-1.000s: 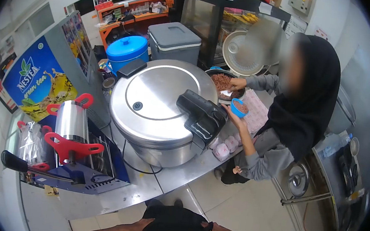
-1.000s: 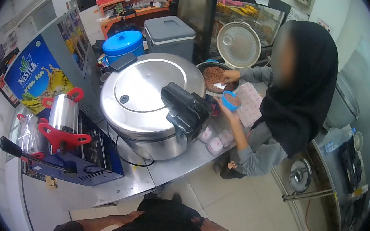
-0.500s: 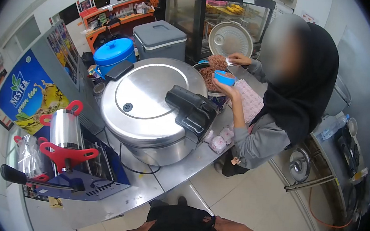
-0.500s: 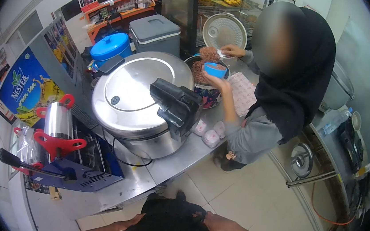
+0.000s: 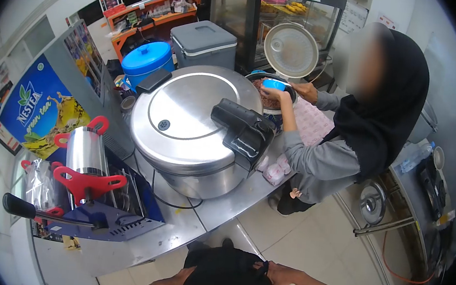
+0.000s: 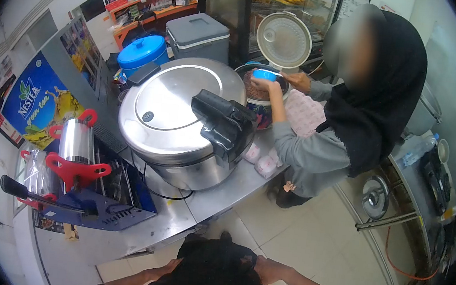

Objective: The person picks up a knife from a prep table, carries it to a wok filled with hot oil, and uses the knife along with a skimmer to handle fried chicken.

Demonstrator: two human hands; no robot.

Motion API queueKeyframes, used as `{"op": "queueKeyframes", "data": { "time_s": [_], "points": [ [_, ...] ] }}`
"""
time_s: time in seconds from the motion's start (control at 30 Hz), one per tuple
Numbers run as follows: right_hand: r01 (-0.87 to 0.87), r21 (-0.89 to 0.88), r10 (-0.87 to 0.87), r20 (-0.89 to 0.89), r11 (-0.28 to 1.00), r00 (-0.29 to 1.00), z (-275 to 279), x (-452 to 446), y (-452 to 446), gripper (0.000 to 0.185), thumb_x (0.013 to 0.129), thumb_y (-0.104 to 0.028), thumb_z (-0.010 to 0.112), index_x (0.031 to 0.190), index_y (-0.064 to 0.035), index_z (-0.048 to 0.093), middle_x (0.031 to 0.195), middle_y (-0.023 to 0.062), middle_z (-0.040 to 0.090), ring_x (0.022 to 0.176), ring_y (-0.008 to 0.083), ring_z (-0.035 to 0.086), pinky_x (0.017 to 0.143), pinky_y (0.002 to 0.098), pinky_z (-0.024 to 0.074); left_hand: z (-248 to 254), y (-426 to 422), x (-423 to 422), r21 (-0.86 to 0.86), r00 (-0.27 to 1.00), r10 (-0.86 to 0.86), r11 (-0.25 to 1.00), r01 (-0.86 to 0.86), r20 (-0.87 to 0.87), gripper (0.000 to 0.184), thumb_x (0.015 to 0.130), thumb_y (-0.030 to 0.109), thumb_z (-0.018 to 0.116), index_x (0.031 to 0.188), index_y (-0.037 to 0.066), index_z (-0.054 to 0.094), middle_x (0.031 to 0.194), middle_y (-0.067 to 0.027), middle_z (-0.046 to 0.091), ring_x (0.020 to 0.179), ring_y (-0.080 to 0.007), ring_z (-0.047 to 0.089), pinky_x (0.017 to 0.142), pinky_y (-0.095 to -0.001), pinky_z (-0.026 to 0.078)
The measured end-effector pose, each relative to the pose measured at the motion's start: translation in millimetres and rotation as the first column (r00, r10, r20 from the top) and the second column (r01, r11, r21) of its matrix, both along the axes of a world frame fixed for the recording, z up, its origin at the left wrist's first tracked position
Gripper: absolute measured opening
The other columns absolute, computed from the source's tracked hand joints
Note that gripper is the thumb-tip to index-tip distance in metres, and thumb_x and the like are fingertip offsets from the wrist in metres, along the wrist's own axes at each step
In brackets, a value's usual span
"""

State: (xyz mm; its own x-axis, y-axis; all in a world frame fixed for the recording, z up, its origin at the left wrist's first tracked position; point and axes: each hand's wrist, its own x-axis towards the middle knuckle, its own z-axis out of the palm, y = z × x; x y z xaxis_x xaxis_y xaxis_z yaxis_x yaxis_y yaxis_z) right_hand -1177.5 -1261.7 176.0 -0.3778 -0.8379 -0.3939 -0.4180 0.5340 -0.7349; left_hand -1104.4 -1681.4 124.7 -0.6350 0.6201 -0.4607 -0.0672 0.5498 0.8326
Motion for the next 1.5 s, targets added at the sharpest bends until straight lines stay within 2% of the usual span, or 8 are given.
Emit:
{"op": "queueKeyframes", "data": {
  "time_s": [0.17, 0.23, 0.33, 0.57, 0.63, 1.2, 1.37, 1.5],
  "points": [
    [-0.061, 0.02, 0.061, 0.009, 0.998, 0.998, 8.7, -6.2, -1.4, 0.081, 0.074, -0.021, 0.065, 0.142, -0.0073, 0.024, 0.143, 0.0207, 0.029, 0.119, 0.0411, 0.036, 0.101, 0.0463, 0.0334, -71.9, -20.4, 20.9, -0.059, 0.998, -0.027, 0.998, 0.024, -0.052, 0.092, 0.081, 0.041, 0.064, 0.146, 0.003, 0.011, 0.147, -0.0226, 0.022, 0.137, -0.0353, 0.023, 0.114, -0.0421, 0.019],
    [-0.058, 0.046, 0.055, 0.067, 0.997, 0.996, 20.4, -11.3, -4.0, 0.081, 0.078, -0.032, 0.065, 0.142, -0.0019, 0.026, 0.145, 0.0241, 0.026, 0.134, 0.039, 0.026, 0.11, 0.0431, 0.0241, -80.3, -21.3, 16.6, -0.09, 0.998, -0.051, 0.995, 0.053, 0.031, 0.094, 0.08, 0.041, 0.065, 0.146, 0.003, 0.01, 0.147, -0.0222, 0.021, 0.138, -0.0352, 0.022, 0.114, -0.0419, 0.019],
    [-0.098, -0.031, 0.098, -0.014, 0.995, 0.995, -4.3, -5.8, 2.5, 0.082, 0.078, -0.033, 0.065, 0.143, -0.0026, 0.025, 0.147, 0.0236, 0.025, 0.133, 0.0387, 0.027, 0.11, 0.042, 0.0234, -71.7, -18.4, 23.4, -0.123, 0.997, -0.049, 0.992, 0.042, -0.061, 0.095, 0.079, 0.041, 0.066, 0.146, 0.004, 0.01, 0.147, -0.0221, 0.021, 0.137, -0.0354, 0.023, 0.113, -0.0413, 0.02],
    [-0.146, 0.145, 0.147, 0.009, 0.979, 0.989, -15.2, 1.6, 8.6, 0.083, 0.077, -0.028, 0.064, 0.145, -0.0067, 0.023, 0.149, 0.0202, 0.022, 0.129, 0.0386, 0.032, 0.109, 0.0429, 0.0255, -80.1, -22.3, 18.4, -0.109, 0.996, -0.089, 0.99, 0.091, 0.016, 0.098, 0.078, 0.043, 0.066, 0.147, 0.006, 0.007, 0.148, -0.0212, 0.019, 0.137, -0.0355, 0.022, 0.113, -0.0425, 0.02],
    [-0.069, 0.078, 0.065, 0.06, 0.995, 0.996, 26.6, -8.8, -2.5, 0.084, 0.076, -0.025, 0.065, 0.145, -0.0078, 0.022, 0.149, 0.0196, 0.022, 0.127, 0.0386, 0.033, 0.109, 0.0434, 0.0272, -75.2, -24.0, 19.2, -0.097, 0.993, -0.117, 0.989, 0.115, -0.012, 0.098, 0.078, 0.044, 0.065, 0.147, 0.007, 0.006, 0.148, -0.0208, 0.018, 0.138, -0.0352, 0.021, 0.113, -0.0428, 0.019],
    [-0.023, -0.001, 0.023, 0.065, 1.0, 0.998, 13.3, -6.4, -0.8, 0.092, 0.066, -0.02, 0.07, 0.144, -0.0103, 0.022, 0.146, 0.0188, 0.026, 0.118, 0.0417, 0.038, 0.099, 0.0473, 0.0364, -100.2, -29.6, 20.9, -0.146, 0.985, -0.084, 0.983, 0.107, 0.152, 0.094, 0.081, 0.045, 0.063, 0.147, 0.008, 0.008, 0.148, -0.0202, 0.018, 0.137, -0.0357, 0.021, 0.113, -0.0429, 0.019],
    [-0.023, 0.01, 0.022, 0.088, 1.0, 0.996, 34.8, -17.8, -6.4, 0.086, 0.07, -0.019, 0.068, 0.144, -0.0095, 0.025, 0.147, 0.0203, 0.024, 0.122, 0.0391, 0.037, 0.105, 0.0453, 0.0318, 10.0, 6.6, -22.8, -0.029, 0.987, -0.012, 0.999, 0.017, 0.159, 0.083, 0.085, 0.041, 0.059, 0.146, 0.004, 0.016, 0.145, -0.0224, 0.026, 0.134, -0.0371, 0.027, 0.112, -0.0422, 0.023],
    [-0.07, 0.04, 0.068, 0.067, 0.997, 0.995, 30.8, -16.3, -1.4, 0.082, 0.071, -0.017, 0.067, 0.143, -0.0095, 0.027, 0.148, 0.0186, 0.026, 0.121, 0.0385, 0.039, 0.103, 0.0453, 0.0338, -34.7, -0.6, -4.0, -0.058, 0.999, -0.006, 0.998, 0.008, 0.036, 0.078, 0.086, 0.037, 0.059, 0.143, 0.002, 0.02, 0.144, -0.0237, 0.03, 0.133, -0.0372, 0.031, 0.111, -0.0411, 0.026]
  ]
}}
